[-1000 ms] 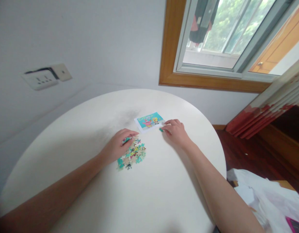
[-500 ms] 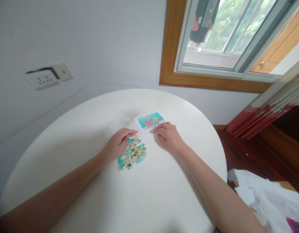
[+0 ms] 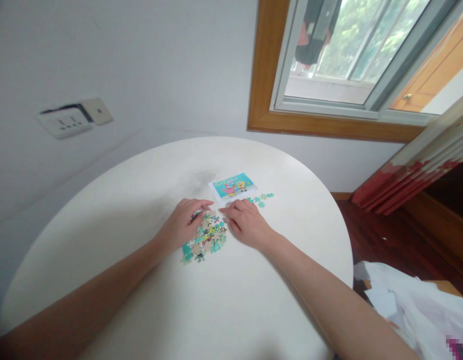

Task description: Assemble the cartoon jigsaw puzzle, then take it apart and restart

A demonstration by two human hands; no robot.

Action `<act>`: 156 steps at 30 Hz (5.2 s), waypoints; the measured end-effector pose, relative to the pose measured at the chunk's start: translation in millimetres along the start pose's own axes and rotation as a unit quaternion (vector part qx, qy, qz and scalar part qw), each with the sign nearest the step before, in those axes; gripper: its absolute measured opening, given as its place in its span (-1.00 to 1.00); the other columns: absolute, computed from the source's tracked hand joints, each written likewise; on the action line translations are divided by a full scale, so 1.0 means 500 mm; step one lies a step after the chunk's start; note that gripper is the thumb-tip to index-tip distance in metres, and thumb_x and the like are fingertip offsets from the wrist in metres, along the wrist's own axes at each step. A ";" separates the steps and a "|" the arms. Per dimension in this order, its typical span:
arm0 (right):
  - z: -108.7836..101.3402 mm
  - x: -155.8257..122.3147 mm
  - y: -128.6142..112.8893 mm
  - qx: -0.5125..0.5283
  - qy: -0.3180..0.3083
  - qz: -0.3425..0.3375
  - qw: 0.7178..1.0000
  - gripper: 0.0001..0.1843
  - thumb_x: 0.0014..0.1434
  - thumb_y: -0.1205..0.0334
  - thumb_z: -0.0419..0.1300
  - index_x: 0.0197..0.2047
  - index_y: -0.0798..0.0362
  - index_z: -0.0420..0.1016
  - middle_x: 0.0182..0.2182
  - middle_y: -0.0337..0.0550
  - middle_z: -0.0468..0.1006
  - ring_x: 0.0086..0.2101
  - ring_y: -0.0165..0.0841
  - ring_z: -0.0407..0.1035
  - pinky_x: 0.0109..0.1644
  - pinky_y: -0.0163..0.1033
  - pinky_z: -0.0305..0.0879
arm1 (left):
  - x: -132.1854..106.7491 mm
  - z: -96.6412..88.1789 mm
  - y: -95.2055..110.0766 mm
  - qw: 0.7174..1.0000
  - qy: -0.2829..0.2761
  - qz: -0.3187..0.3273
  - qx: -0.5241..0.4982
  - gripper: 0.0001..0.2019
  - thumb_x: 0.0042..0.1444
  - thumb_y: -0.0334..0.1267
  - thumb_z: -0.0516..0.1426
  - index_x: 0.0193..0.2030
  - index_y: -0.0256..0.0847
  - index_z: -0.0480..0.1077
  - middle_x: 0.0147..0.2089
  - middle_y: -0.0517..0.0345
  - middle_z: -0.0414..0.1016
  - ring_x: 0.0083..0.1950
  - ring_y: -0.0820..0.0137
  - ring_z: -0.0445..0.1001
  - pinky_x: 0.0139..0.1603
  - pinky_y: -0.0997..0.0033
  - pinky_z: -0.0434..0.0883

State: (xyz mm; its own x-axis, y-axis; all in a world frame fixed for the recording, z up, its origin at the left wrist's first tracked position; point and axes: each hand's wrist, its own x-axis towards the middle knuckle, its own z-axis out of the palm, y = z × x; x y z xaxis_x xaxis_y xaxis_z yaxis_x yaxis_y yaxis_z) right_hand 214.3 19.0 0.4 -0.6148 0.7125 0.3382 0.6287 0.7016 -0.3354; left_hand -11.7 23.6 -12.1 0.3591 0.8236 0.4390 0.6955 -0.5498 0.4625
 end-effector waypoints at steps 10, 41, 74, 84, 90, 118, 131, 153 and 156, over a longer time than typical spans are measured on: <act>0.000 -0.001 0.006 0.019 0.011 -0.008 1.000 -0.66 0.21 0.34 0.15 0.06 0.10 0.48 -0.13 0.01 0.46 -0.12 -0.23 0.30 0.02 -0.08 0.25 | -0.003 0.002 0.001 0.998 -0.009 0.026 -0.056 -0.70 0.20 -0.40 0.01 0.05 -0.21 0.39 -0.15 0.07 0.54 -0.06 0.25 0.41 0.04 0.20 0.32; -0.015 -0.003 0.007 0.045 0.005 -0.043 0.998 -0.69 0.19 0.34 0.16 0.01 0.00 0.52 -0.20 -0.06 0.46 -0.16 -0.27 0.32 0.00 -0.10 0.23 | -0.005 -0.011 0.005 0.997 -0.035 0.028 0.059 -0.83 0.09 -0.46 0.03 -0.29 -0.18 0.41 -0.24 0.08 0.39 -0.12 0.23 0.32 -0.05 0.19 0.29; -0.056 -0.009 -0.029 0.117 -0.098 -0.064 0.986 -0.84 0.09 0.24 0.34 -0.22 0.04 0.57 -0.27 -0.11 0.52 -0.21 -0.32 0.38 -0.07 -0.20 0.32 | -0.002 -0.008 0.002 0.999 -0.029 0.024 -0.020 -0.77 0.09 -0.49 0.02 -0.28 -0.16 0.46 -0.23 0.11 0.42 -0.11 0.26 0.37 -0.03 0.19 0.29; -0.052 -0.008 -0.020 0.161 -0.109 -0.051 0.980 -0.94 0.10 0.30 0.32 -0.31 0.05 0.54 -0.32 -0.13 0.50 -0.27 -0.37 0.38 -0.15 -0.26 0.34 | -0.002 -0.008 0.003 0.999 -0.033 0.017 -0.013 -0.78 0.11 -0.45 0.01 -0.27 -0.16 0.46 -0.21 0.09 0.43 -0.09 0.25 0.37 0.00 0.18 0.30; -0.052 -0.007 -0.028 0.161 -0.116 -0.043 0.979 -0.95 0.10 0.34 0.31 -0.31 0.06 0.53 -0.34 -0.15 0.47 -0.29 -0.38 0.37 -0.15 -0.27 0.34 | -0.002 -0.009 0.005 0.999 -0.032 0.015 -0.014 -0.80 0.10 -0.45 0.03 -0.27 -0.16 0.46 -0.22 0.09 0.43 -0.10 0.25 0.37 -0.01 0.18 0.30; -0.086 -0.023 0.114 -0.048 0.013 0.195 0.980 -0.85 0.10 0.23 0.25 -0.29 0.00 0.67 -0.31 -0.08 0.57 -0.30 -0.28 0.38 -0.15 -0.23 0.24 | -0.001 -0.010 0.004 0.999 -0.035 0.023 -0.025 -0.81 0.16 -0.44 0.04 -0.27 -0.19 0.48 -0.22 0.07 0.44 -0.10 0.24 0.37 -0.01 0.19 0.28; -0.081 -0.017 0.081 -0.113 -0.011 0.155 0.981 -0.86 0.12 0.34 0.24 -0.27 0.02 0.63 -0.28 -0.06 0.52 -0.24 -0.27 0.35 -0.08 -0.20 0.22 | 0.000 -0.010 0.006 0.999 -0.035 0.020 -0.025 -0.80 0.14 -0.46 0.04 -0.26 -0.20 0.49 -0.20 0.06 0.44 -0.10 0.23 0.38 -0.02 0.19 0.29; -0.060 -0.009 -0.036 0.116 -0.064 -0.116 0.984 -0.87 0.20 0.28 0.22 -0.20 0.03 0.60 -0.27 -0.11 0.53 -0.22 -0.34 0.37 -0.08 -0.22 0.29 | -0.002 -0.008 0.004 0.999 -0.040 0.023 -0.014 -0.81 0.15 -0.42 0.03 -0.25 -0.18 0.47 -0.19 0.08 0.44 -0.08 0.25 0.37 -0.01 0.19 0.29; -0.058 -0.010 -0.042 0.100 -0.098 -0.125 0.982 -0.85 0.18 0.22 0.26 -0.18 0.03 0.60 -0.28 -0.10 0.53 -0.22 -0.34 0.38 -0.07 -0.23 0.28 | -0.002 -0.008 0.003 0.999 -0.039 0.021 -0.012 -0.81 0.14 -0.42 0.03 -0.24 -0.18 0.46 -0.19 0.08 0.44 -0.08 0.25 0.36 -0.01 0.19 0.30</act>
State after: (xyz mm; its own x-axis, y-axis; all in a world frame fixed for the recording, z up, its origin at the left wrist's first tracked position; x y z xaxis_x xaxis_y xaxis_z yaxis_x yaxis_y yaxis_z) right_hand 218.0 0.7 31.2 -0.8299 0.4921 0.2630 0.3531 0.8281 -0.4355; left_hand -13.4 21.3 -8.7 0.4365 0.8071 0.3975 0.6633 -0.5873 0.4639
